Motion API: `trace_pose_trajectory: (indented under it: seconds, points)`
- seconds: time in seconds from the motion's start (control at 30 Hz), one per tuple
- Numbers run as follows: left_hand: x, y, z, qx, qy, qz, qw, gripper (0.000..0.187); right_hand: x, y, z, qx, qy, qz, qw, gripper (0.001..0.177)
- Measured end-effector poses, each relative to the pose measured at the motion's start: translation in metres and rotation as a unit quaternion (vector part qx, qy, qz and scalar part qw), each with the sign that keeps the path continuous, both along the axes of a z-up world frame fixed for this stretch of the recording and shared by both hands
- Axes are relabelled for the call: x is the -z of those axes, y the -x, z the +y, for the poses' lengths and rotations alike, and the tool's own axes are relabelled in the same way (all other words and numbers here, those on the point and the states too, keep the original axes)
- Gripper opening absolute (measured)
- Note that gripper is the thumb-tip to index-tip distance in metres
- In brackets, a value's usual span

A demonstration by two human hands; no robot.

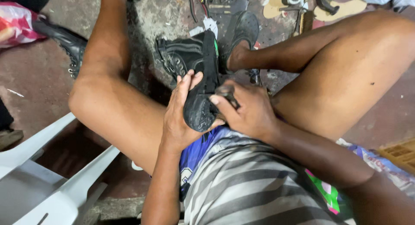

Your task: The person cleans a black boot with a cloth, then uses scissors to trim excess material from the sole. They continue to scrape and clean the sole with a small tool, focusing on the edges and surface of the boot.

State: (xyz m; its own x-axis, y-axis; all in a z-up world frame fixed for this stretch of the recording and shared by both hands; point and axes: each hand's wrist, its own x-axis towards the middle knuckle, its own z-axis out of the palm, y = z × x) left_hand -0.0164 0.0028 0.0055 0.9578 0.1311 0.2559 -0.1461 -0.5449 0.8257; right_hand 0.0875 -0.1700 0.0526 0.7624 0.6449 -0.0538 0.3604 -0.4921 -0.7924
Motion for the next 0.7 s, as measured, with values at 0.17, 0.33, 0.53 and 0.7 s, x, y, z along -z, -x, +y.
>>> trace_pose_trajectory:
  seconds: [0.17, 0.33, 0.53, 0.7]
  points:
    - [-0.002, 0.004, -0.002, -0.005, -0.007, 0.013, 1.000, 0.117, 0.002, -0.001, 0.002, 0.042, -0.012, 0.056, 0.997, 0.022]
    - [-0.007, 0.004, -0.001, -0.010, -0.040, -0.020, 0.999, 0.110, 0.016, -0.005, -0.017, 0.010, -0.062, 0.105, 0.992, 0.018]
    - [-0.027, 0.029, 0.007, -0.007, -0.143, -0.054, 0.988, 0.061, 0.032, -0.031, -0.019, 0.105, -0.303, 0.399, 0.859, 0.023]
    - [-0.034, 0.061, 0.011, -0.038, -0.246, -0.069, 0.966, 0.040, 0.022, -0.025, -0.002, -0.022, -0.247, 0.462, 0.851, 0.029]
